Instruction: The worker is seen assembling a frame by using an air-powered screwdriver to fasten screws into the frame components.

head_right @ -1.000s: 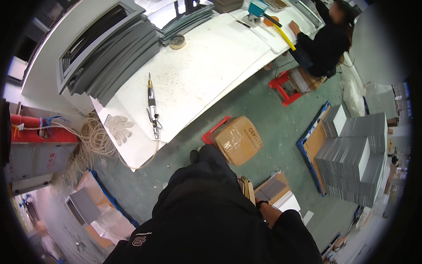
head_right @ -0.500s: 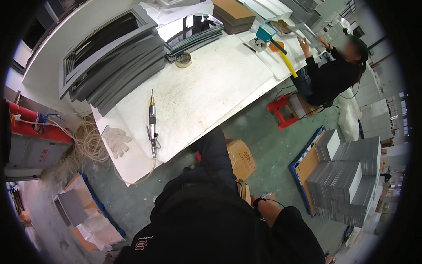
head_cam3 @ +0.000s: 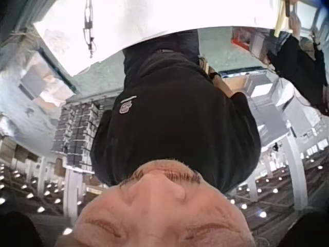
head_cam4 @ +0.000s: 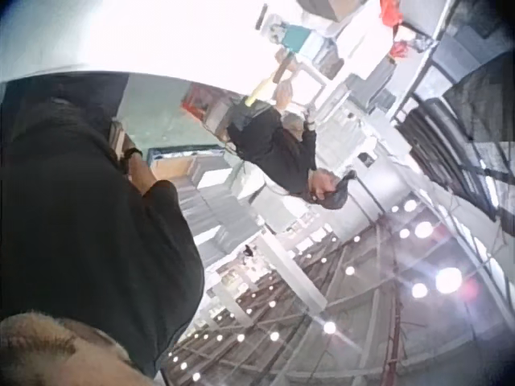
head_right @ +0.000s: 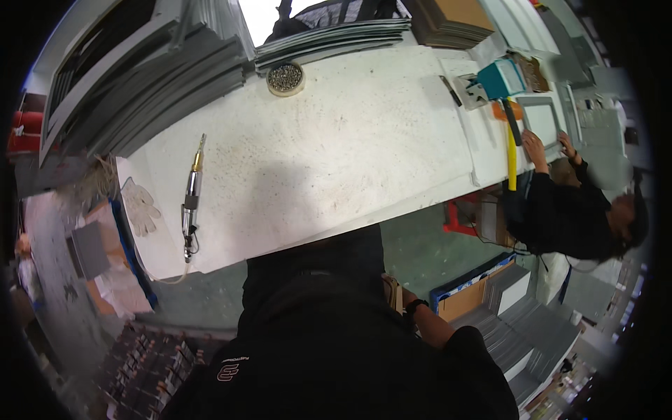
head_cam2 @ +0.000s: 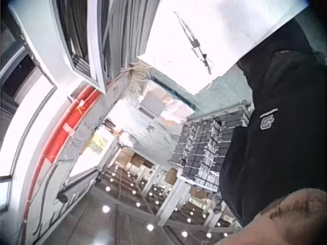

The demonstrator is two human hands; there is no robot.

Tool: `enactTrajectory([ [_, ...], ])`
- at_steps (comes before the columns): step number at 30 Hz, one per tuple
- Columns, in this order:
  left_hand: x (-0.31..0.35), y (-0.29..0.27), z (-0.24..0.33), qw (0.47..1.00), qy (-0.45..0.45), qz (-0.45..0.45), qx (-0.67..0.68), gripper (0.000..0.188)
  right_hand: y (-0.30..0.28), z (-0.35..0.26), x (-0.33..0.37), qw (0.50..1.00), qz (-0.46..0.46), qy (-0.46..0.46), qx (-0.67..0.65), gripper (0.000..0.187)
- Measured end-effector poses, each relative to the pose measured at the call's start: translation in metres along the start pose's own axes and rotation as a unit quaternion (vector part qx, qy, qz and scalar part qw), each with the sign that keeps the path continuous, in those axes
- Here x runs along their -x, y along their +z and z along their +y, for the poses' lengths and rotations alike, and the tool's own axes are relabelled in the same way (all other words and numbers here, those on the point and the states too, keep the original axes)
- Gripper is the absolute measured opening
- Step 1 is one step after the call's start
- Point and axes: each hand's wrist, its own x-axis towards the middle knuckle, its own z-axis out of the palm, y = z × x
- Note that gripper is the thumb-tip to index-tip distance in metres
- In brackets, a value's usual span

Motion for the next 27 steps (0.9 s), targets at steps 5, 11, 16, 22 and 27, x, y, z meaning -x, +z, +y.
enactTrajectory([
  [5, 0.107, 0.1, 0.075, 0.991, -0.126, 0.047, 0.014, 0.038, -0.081, -0.126, -0.051, 0.995, -0.068, 0.06, 0.032, 0.051],
  [11, 0.126, 0.15, 0.056, 0.98, -0.175, 0.074, 0.059, 0.039, -0.107, -0.115, -0.156, 0.928, -0.038, -0.19, 0.319, 0.049],
  [16, -0.104, 0.209, 0.051, 0.977, -0.144, 0.133, 0.085, 0.04, -0.077, -0.106, -0.243, 0.92, -0.014, -0.174, 0.35, 0.046],
  [22, -0.256, 0.119, 0.009, 0.954, 0.068, 0.271, -0.106, 0.042, -0.095, -0.053, -0.281, 0.898, 0.015, -0.27, 0.347, 0.042],
  [27, -0.288, 0.093, 0.068, 0.939, 0.064, 0.275, -0.198, 0.037, -0.069, -0.027, -0.318, 0.874, 0.109, -0.338, 0.33, 0.038],
])
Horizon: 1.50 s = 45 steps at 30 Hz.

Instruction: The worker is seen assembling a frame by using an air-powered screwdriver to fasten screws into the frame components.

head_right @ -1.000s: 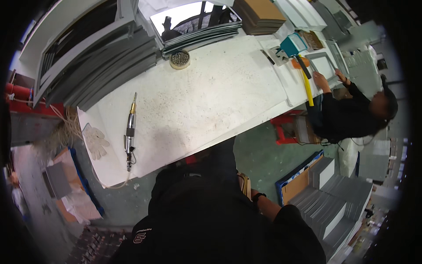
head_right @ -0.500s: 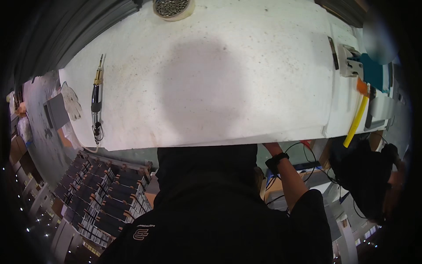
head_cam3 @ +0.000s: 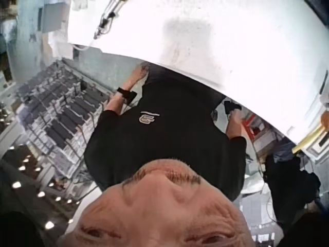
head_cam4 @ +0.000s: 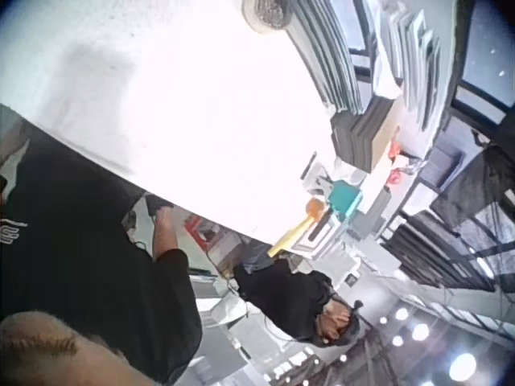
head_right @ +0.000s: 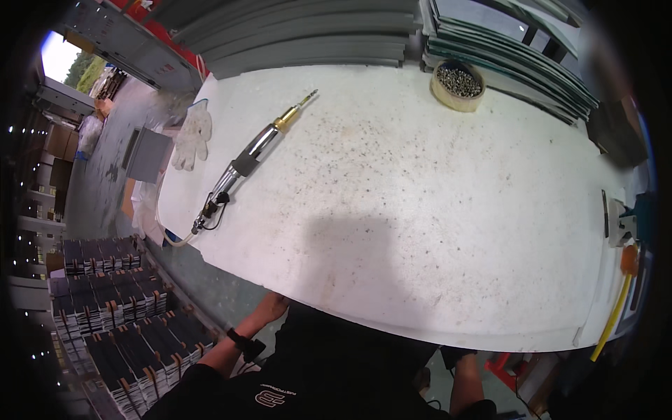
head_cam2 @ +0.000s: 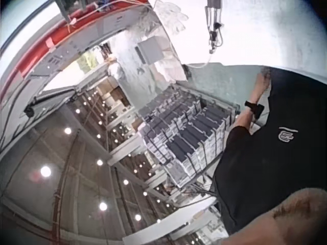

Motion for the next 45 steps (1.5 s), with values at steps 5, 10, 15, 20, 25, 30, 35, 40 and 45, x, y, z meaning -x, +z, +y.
enactTrajectory([
  [5, 0.074, -0.115, 0.143, 0.935, 0.136, -0.253, -0.206, 0.028, 0.009, -0.051, -0.026, 0.991, -0.005, -0.089, 0.097, 0.033],
  [10, 0.126, -0.264, 0.323, 0.934, 0.33, -0.051, -0.131, 0.024, -0.088, -0.259, -0.002, 0.94, -0.057, -0.289, 0.172, 0.047],
  [15, 0.053, -0.377, 0.43, 0.83, 0.446, 0.247, -0.223, 0.032, -0.191, -0.396, 0.027, 0.907, -0.413, -0.084, 0.005, 0.048],
  [20, -0.069, -0.457, 0.477, 0.698, 0.461, 0.421, -0.351, 0.052, -0.237, -0.462, 0.013, 0.931, -0.267, -0.247, -0.016, 0.045],
  [25, -0.137, -0.47, 0.493, 0.651, 0.451, 0.449, -0.412, 0.05, -0.25, -0.474, -0.017, 0.931, -0.246, -0.271, -0.013, 0.045],
  [30, -0.151, -0.468, 0.508, 0.639, 0.446, 0.463, -0.423, 0.042, -0.266, -0.47, -0.04, 0.925, -0.269, -0.269, -0.015, 0.044],
  [35, -0.129, -0.461, 0.51, 0.574, 0.492, 0.526, -0.39, 0.029, -0.284, -0.464, -0.077, 0.92, -0.241, -0.309, -0.012, 0.043],
  [40, -0.044, -0.397, 0.498, 0.473, 0.533, 0.551, -0.434, 0.047, -0.303, -0.474, -0.092, 0.916, -0.171, -0.277, -0.236, 0.071],
  [45, 0.02, -0.275, 0.479, 0.504, 0.568, 0.494, -0.423, 0.044, -0.316, -0.504, -0.084, 0.851, -0.136, -0.269, -0.43, 0.111],
])
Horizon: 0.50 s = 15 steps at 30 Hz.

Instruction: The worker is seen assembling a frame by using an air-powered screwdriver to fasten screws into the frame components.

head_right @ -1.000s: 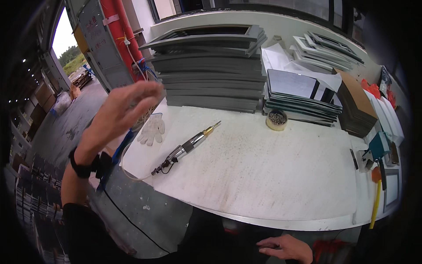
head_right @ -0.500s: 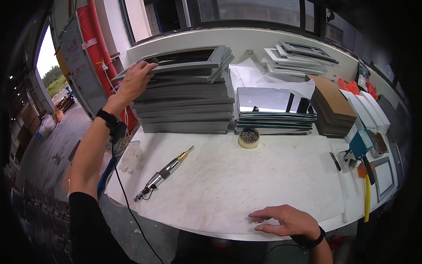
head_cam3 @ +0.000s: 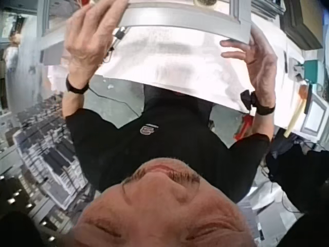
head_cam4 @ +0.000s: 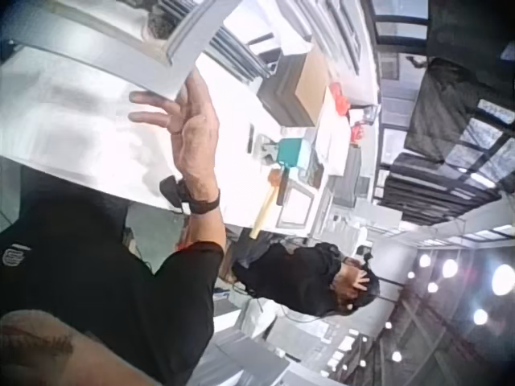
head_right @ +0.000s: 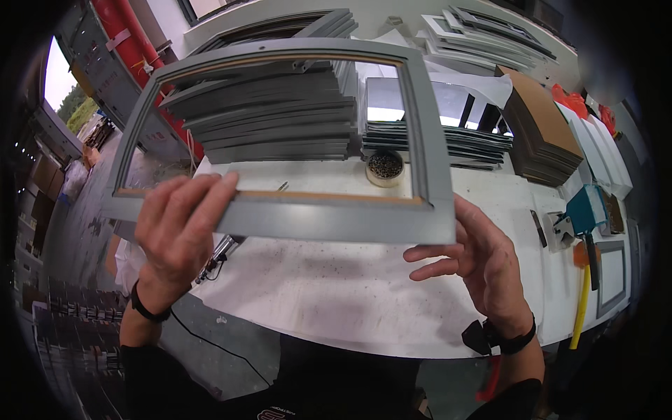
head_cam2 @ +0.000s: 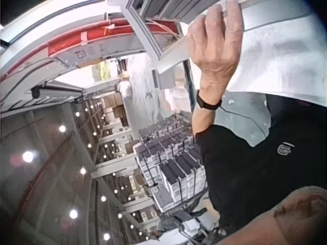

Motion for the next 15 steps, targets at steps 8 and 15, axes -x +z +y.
enactTrajectory([
  [8, 0.035, -0.041, 0.157, 0.984, -0.068, -0.08, 0.143, 0.056, -0.032, 0.046, 0.092, 0.984, 0.153, 0.066, 0.064, 0.064],
  [15, 0.076, 0.005, 0.215, 0.938, -0.082, -0.179, 0.286, 0.066, -0.072, 0.097, 0.117, 0.973, 0.168, 0.154, 0.037, 0.043],
])
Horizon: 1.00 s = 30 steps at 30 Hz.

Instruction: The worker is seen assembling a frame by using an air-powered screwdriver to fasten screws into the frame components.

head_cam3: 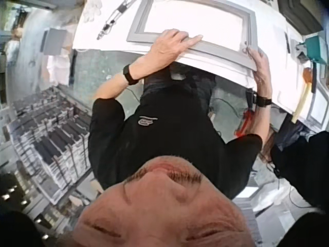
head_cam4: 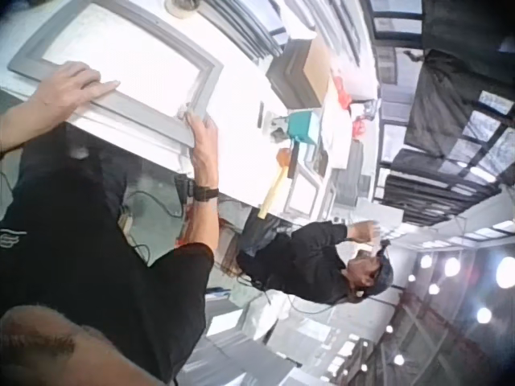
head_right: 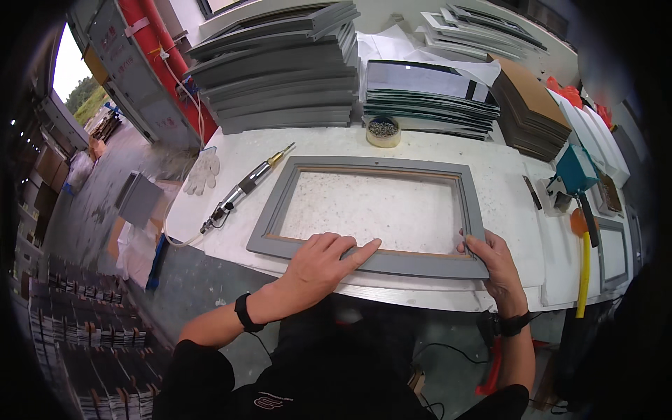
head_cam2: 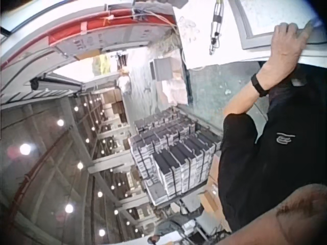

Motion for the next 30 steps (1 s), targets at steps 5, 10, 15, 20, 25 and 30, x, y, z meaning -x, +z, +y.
enactTrajectory([
  [5, 0.003, 0.02, -0.019, 0.997, -0.014, -0.054, 0.044, 0.062, 0.001, 0.008, -0.023, 0.975, 0.064, -0.016, 0.211, 0.043],
  [10, 0.007, -0.012, -0.035, 0.987, 0.024, -0.158, -0.028, 0.063, 0.012, -0.027, -0.022, 0.855, 0.058, -0.027, 0.515, 0.056],
  [15, -0.04, -0.12, -0.037, 0.96, 0.025, -0.263, 0.088, 0.054, -0.032, -0.068, -0.038, 0.819, 0.129, -0.177, 0.53, 0.041],
  [20, -0.137, -0.117, -0.066, 0.99, -0.002, -0.119, 0.075, 0.05, -0.074, -0.12, -0.11, 0.805, 0.233, -0.269, 0.475, 0.034],
  [25, -0.223, -0.003, -0.152, 0.997, -0.043, -0.005, 0.068, 0.048, -0.124, -0.129, -0.211, 0.83, 0.263, -0.276, 0.408, 0.033],
  [30, -0.273, 0.063, -0.166, 0.997, -0.063, -0.047, -0.013, 0.046, -0.164, -0.121, -0.271, 0.85, 0.256, -0.28, 0.367, 0.032],
])
